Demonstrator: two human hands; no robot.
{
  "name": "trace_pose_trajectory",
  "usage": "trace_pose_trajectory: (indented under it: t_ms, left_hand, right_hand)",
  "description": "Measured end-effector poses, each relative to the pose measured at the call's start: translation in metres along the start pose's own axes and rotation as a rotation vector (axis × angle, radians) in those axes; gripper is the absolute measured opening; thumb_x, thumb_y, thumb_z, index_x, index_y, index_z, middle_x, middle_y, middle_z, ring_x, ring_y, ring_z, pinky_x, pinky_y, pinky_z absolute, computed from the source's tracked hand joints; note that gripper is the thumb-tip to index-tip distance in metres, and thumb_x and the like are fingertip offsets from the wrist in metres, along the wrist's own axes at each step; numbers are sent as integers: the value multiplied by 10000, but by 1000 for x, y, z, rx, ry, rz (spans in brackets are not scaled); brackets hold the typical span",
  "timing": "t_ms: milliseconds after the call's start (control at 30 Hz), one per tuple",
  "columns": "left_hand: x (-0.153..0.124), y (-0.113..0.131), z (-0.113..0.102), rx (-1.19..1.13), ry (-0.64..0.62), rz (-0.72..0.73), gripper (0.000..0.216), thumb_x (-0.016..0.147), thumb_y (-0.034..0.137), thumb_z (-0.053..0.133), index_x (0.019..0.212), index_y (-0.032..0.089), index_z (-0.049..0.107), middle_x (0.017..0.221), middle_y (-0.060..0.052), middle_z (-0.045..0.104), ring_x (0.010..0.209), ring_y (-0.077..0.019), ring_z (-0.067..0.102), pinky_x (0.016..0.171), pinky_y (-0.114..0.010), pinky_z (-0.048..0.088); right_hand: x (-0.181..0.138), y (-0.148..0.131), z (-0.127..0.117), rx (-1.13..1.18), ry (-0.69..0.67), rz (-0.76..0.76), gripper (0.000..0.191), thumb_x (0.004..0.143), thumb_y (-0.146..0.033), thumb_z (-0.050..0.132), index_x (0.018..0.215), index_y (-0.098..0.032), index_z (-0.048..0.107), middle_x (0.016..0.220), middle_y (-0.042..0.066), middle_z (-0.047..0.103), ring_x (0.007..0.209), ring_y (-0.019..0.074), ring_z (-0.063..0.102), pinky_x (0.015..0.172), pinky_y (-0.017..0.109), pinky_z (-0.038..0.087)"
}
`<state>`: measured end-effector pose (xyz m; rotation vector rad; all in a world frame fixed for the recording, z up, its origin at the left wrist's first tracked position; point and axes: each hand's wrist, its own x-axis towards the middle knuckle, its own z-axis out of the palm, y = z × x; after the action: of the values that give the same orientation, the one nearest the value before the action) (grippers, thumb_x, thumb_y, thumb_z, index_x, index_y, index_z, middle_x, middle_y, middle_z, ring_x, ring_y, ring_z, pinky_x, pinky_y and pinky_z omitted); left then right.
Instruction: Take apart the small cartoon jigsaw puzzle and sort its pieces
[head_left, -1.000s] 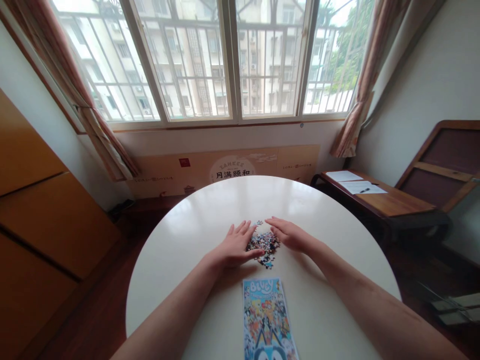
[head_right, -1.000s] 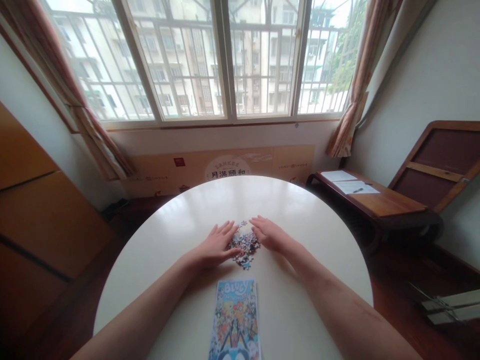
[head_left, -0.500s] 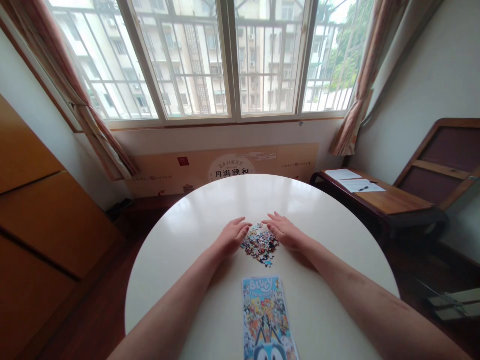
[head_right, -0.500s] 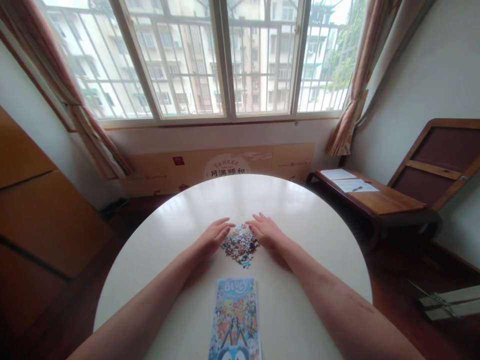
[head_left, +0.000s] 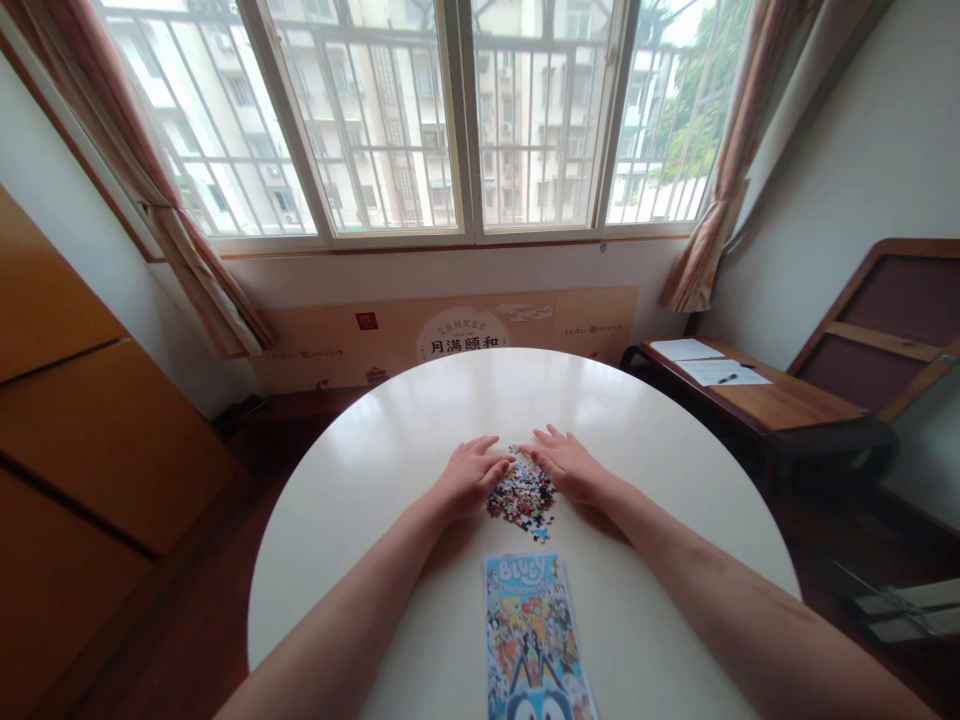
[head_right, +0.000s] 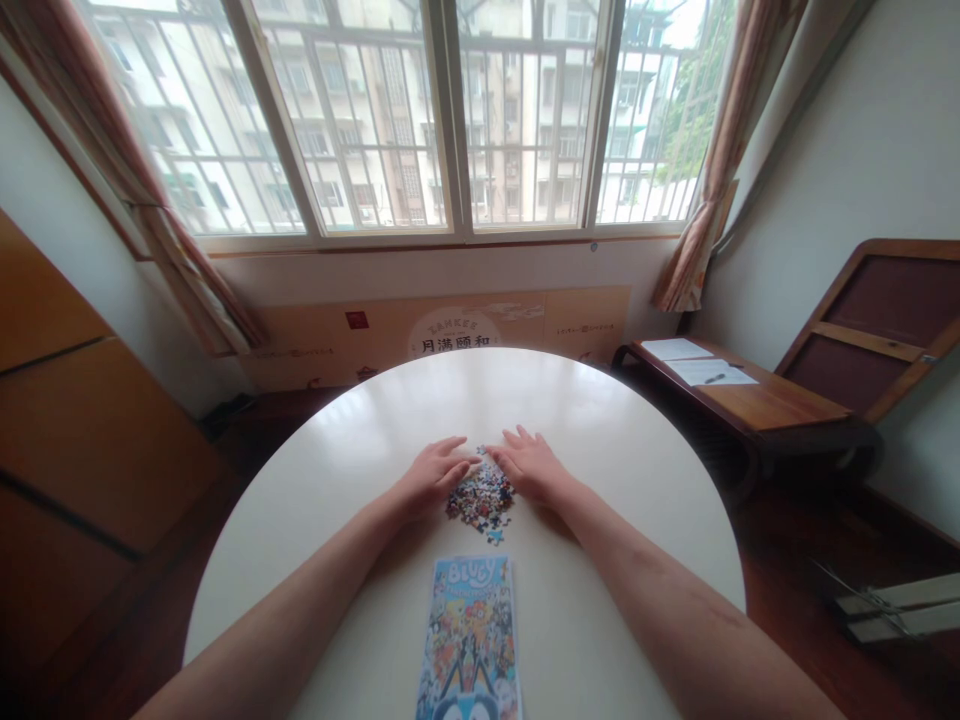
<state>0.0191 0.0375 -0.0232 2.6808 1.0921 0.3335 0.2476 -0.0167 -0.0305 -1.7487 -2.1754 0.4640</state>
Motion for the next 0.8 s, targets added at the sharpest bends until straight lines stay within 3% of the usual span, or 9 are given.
trace_pose_trajectory:
  t_ms: [133, 267, 500, 633, 733, 800]
  left_hand:
    - [4, -1, 3, 49, 11, -22, 484, 1019, 479, 254, 1401, 348, 522, 1543, -59, 384, 1433, -296, 302, 1154, -547, 235]
    - [6, 6, 1, 121, -45, -55, 509, 1020, 508, 209, 1418, 364, 491, 1574, -46, 331, 1463, -310, 232, 1144, -603, 197]
    - [1, 5, -18, 265, 98, -363, 491, 1022, 447, 255, 1182, 247, 674, 1458, -69, 506, 1396, -298, 371, 1122, -586, 248]
    - [-4, -14, -28, 249, 147, -432, 371, 990, 334, 373, 1068, 227, 720, 1236, -68, 679, 1157, -257, 600, 1038, -448, 395]
    - [-4, -26, -29, 230, 216, -404, 320, 931, 243, 467, 1137, 231, 712, 1171, -58, 711, 1064, -225, 643, 953, -332, 449]
    - [-3, -30, -26, 215, 221, -352, 313, 915, 208, 474, 1071, 255, 740, 1115, -35, 731, 1020, -217, 651, 895, -304, 467]
  right_hand:
    - [1, 6, -3, 67, 106, 62, 611, 1002, -567, 136, 1481, -312, 417, 1580, 59, 305, 1499, 296, 150, 1187, 570, 111]
    - [3, 17, -5, 115, 226, 92, 625, 1011, -520, 124, 1388, -260, 549, 1501, 75, 440, 1473, 274, 242, 1183, 537, 192]
    - [7, 29, -2, 126, 268, 83, 530, 1006, -421, 236, 1169, -241, 707, 1343, 49, 602, 1398, 232, 384, 1211, 472, 174]
    - [8, 32, -4, 164, 333, 89, 523, 997, -373, 240, 1117, -216, 725, 1290, 49, 638, 1338, 204, 456, 1218, 423, 181]
    - [9, 32, -4, 197, 356, 109, 532, 990, -350, 230, 1071, -205, 736, 1259, 43, 656, 1287, 187, 500, 1218, 397, 190]
    - [9, 29, -2, 211, 360, 162, 520, 985, -356, 242, 1050, -225, 741, 1268, 26, 651, 1316, 205, 471, 1211, 435, 191]
